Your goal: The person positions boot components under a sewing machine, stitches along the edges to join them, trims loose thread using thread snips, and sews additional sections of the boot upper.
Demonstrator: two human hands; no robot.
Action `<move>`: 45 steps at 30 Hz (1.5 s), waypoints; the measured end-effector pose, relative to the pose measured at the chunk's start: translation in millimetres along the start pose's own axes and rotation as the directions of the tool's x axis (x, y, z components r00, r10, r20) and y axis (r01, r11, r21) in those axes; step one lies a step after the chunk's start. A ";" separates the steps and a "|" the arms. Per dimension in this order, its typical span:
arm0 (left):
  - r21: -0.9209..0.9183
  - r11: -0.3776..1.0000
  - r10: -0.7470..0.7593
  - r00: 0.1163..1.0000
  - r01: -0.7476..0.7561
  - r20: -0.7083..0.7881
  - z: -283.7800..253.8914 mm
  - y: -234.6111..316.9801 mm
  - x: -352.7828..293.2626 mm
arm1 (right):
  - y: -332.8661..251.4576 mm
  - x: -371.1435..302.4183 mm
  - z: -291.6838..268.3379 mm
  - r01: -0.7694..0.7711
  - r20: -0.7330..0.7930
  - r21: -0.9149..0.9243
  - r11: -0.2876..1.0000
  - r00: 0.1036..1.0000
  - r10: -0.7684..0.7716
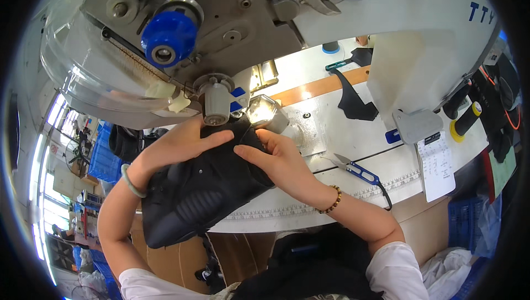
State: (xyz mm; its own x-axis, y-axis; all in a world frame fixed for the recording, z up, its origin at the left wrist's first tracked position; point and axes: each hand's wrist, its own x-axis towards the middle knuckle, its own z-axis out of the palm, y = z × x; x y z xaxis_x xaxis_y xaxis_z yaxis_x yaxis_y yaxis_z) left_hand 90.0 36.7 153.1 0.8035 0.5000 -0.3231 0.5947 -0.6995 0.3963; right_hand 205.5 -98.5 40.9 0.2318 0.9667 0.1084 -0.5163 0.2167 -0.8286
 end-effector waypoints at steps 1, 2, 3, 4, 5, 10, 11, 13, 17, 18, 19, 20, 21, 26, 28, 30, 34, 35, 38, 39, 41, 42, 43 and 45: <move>0.001 1.000 0.000 1.000 0.000 -0.001 -1.4 -1.1 -0.6 | 0.5 0.9 1.0 0.001 0.001 0.000 1.000 1.000 -0.001; 0.081 0.986 0.150 0.984 -0.143 -0.091 -3.4 -3.5 -2.0 | 2.2 2.0 2.7 0.000 0.013 0.010 1.000 1.000 0.000; 0.169 0.946 0.303 0.939 -0.276 -0.164 -3.4 -4.6 -3.0 | 3.9 1.4 3.2 -0.004 0.023 0.020 1.000 1.000 0.004; 0.168 0.947 0.302 0.939 -0.275 -0.163 -0.6 -6.1 -1.6 | 6.7 0.4 2.6 -0.005 0.022 0.020 1.000 1.000 0.005; 0.110 0.941 0.336 0.920 -0.319 -0.202 4.5 -9.9 1.9 | 10.7 -0.4 1.5 0.038 0.010 0.004 0.999 0.999 -0.038; -0.008 0.926 0.338 0.838 -0.378 -0.428 48.5 -47.8 21.2 | 31.3 -1.3 -9.4 0.178 -0.046 -0.195 0.964 0.981 -0.191; -0.005 0.927 0.336 0.839 -0.374 -0.429 50.0 -53.3 19.9 | 30.0 -1.1 -8.8 0.166 -0.017 -0.205 0.965 0.985 -0.173; -0.015 0.936 0.310 0.843 -0.352 -0.439 47.5 -50.1 17.8 | 27.9 -1.2 -11.9 0.151 -0.008 -0.220 0.964 0.988 -0.156; 0.280 0.949 0.265 0.840 -0.142 -0.473 33.9 -9.7 -16.3 | 21.8 2.7 -11.0 0.079 0.016 -0.150 0.986 0.997 -0.078; 0.281 0.950 0.259 0.841 -0.135 -0.475 37.3 -4.1 -27.3 | 20.0 1.8 -9.4 0.096 0.027 -0.117 0.989 0.995 -0.093; 0.389 0.916 0.290 0.831 -0.097 -0.476 44.7 0.4 -39.0 | 20.8 1.1 -11.8 0.094 0.031 -0.114 0.989 0.995 -0.092; 0.492 0.869 0.320 0.821 -0.056 -0.472 52.9 6.2 -50.7 | 22.5 0.3 -16.4 0.082 0.048 -0.060 0.995 0.996 -0.080; 0.527 0.849 0.306 0.854 -0.045 -0.421 62.7 16.3 -65.0 | 25.8 -0.3 -18.2 0.066 0.075 -0.003 0.998 0.995 -0.065; 0.602 0.798 0.335 0.851 -0.028 -0.405 99.9 9.6 -70.3 | 29.9 -2.1 -15.7 0.088 0.032 0.002 0.996 0.996 -0.088; 0.631 0.776 0.351 0.835 -0.007 -0.423 103.3 -2.0 -63.3 | 30.0 -3.1 -12.3 0.105 0.024 0.057 0.993 0.994 -0.107; 0.657 0.754 0.369 0.818 0.015 -0.442 103.7 -5.0 -60.8 | 31.7 -3.6 -12.1 0.100 0.002 0.091 0.991 0.995 -0.100; 0.637 0.770 0.345 0.813 0.041 -0.470 107.6 -2.2 -60.4 | 31.4 -4.2 -14.3 0.133 -0.004 0.045 0.990 0.991 -0.132; 0.639 0.767 0.339 0.808 0.060 -0.481 108.8 -2.1 -60.2 | 29.3 -4.0 -15.6 0.131 0.026 -0.017 0.991 0.991 -0.130; 0.631 0.773 0.334 0.807 0.061 -0.487 110.1 -3.1 -59.9 | 32.6 -2.8 -20.6 0.137 0.061 -0.108 0.985 0.989 -0.131; 0.628 0.776 0.335 0.804 0.060 -0.491 110.1 -2.3 -59.8 | 33.5 -2.4 -21.9 0.147 0.070 -0.132 0.980 0.988 -0.139; 0.632 0.773 0.335 0.807 0.060 -0.486 109.7 -0.4 -59.8 | 32.2 -3.2 -21.8 0.154 0.064 -0.122 0.981 0.987 -0.147; 0.630 0.774 0.333 0.806 0.063 -0.490 109.9 -0.7 -60.0 | 32.5 -2.9 -21.3 0.161 0.059 -0.104 0.981 0.986 -0.155; 0.629 0.775 0.333 0.807 0.061 -0.488 110.3 -0.7 -60.2 | 33.8 -2.3 -22.5 0.161 0.062 -0.107 0.981 0.986 -0.155; 0.627 0.777 0.332 0.808 0.059 -0.486 111.2 -0.9 -60.0 | 34.3 -0.8 -23.2 0.133 0.037 -0.084 0.988 0.991 -0.130</move>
State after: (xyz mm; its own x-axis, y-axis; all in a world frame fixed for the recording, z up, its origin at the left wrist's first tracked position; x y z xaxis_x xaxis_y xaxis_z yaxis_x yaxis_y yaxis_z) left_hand 38.2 -49.4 76.5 0.8603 0.4205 0.2882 0.4915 -0.8342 -0.2502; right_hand 206.8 -95.0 -0.3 0.2666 0.9346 0.2357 -0.4101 0.3313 -0.8497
